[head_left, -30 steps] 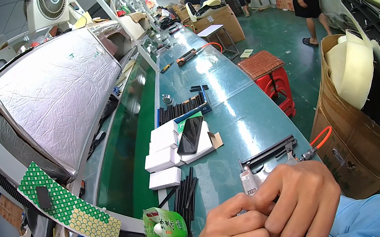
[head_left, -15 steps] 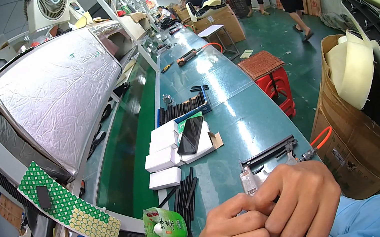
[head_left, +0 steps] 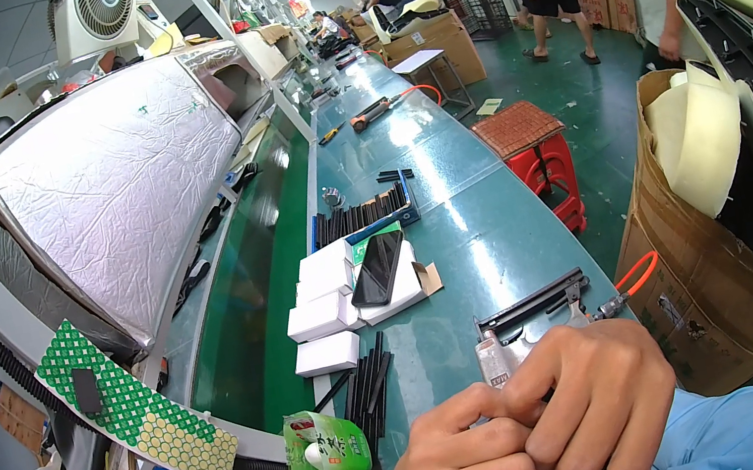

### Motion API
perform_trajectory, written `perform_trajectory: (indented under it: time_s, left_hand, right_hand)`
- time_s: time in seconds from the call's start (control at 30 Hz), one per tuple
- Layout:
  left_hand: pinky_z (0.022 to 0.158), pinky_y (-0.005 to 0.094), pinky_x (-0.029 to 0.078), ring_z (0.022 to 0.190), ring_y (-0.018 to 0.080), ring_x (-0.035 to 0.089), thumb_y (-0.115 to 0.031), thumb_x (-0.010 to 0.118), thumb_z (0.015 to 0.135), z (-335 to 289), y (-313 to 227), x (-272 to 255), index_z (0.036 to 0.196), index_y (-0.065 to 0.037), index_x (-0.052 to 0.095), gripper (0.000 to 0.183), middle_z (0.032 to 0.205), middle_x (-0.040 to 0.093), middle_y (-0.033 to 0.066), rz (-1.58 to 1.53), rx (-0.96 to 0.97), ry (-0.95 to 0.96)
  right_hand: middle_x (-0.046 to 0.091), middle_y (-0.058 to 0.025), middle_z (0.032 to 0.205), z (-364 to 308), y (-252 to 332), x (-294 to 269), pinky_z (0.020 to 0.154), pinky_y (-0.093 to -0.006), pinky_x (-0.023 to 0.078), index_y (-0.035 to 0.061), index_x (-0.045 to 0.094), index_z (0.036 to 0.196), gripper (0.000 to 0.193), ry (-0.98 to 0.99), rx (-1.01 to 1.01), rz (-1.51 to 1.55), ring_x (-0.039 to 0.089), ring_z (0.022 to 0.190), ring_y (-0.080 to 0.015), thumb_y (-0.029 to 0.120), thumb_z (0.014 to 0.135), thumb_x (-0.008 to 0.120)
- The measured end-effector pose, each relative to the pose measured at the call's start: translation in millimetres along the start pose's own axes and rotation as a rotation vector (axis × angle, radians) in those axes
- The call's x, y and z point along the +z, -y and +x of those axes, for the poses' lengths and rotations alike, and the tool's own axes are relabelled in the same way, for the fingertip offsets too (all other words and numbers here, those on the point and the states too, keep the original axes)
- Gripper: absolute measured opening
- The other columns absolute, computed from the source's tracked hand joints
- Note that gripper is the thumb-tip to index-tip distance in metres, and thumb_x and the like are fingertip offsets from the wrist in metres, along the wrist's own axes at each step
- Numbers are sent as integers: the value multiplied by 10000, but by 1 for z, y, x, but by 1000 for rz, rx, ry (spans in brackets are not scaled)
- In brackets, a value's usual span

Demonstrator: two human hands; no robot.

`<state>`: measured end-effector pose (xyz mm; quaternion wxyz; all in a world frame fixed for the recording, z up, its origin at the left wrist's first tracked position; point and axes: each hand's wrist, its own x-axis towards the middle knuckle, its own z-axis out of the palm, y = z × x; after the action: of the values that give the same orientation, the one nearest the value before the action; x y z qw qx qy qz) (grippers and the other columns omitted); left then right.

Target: Manually assembling a small electronic device or component part at a factory workbench.

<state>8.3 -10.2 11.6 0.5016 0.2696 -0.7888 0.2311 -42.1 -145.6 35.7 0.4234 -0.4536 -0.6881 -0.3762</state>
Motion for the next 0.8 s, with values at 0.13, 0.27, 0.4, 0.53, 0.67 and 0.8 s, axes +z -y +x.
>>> perform_trajectory:
  time_s: [0.13,0.27,0.4,0.53,0.67,0.8]
  left_hand:
    - [510,300,293,533,111,389,-29,678,839,-1,1,0,757,-61,645,94,635,472,-21,-26,1,6]
    - [513,300,297,533,112,390,-34,678,845,-1,1,0,759,-60,646,95,636,471,-20,-23,7,5]
    - [515,302,297,534,111,391,-42,675,866,0,1,0,763,-60,646,109,637,470,-21,-21,5,16]
    - [515,302,291,534,110,390,-48,675,878,-1,0,-1,765,-60,646,117,637,469,-22,-20,4,19]
    - [515,302,288,530,110,386,-48,680,868,-1,0,0,762,-61,647,113,634,470,-22,-15,3,4]
    - [515,301,285,526,110,383,-42,686,850,0,-1,0,758,-65,652,100,631,472,-21,-4,-9,15]
  right_hand:
    - [462,39,548,-1,3,1,422,-305,224,83,603,645,325,-14,22,-12,402,415,-86,106,959,682]
    - [458,43,547,0,3,-1,421,-303,228,84,597,640,325,3,30,-9,401,414,-85,103,952,684]
    - [460,41,547,-1,7,2,418,-305,231,84,598,643,323,-35,48,-8,401,414,-84,106,953,684]
    - [465,39,549,-1,4,2,416,-307,231,82,603,649,317,-33,34,9,402,414,-86,109,953,685]
    - [472,38,553,0,3,-1,420,-306,235,81,607,654,309,10,17,-2,409,417,-89,103,951,687]
    - [477,39,557,-1,4,0,423,-304,240,82,610,656,301,10,21,-3,414,420,-88,95,945,692]
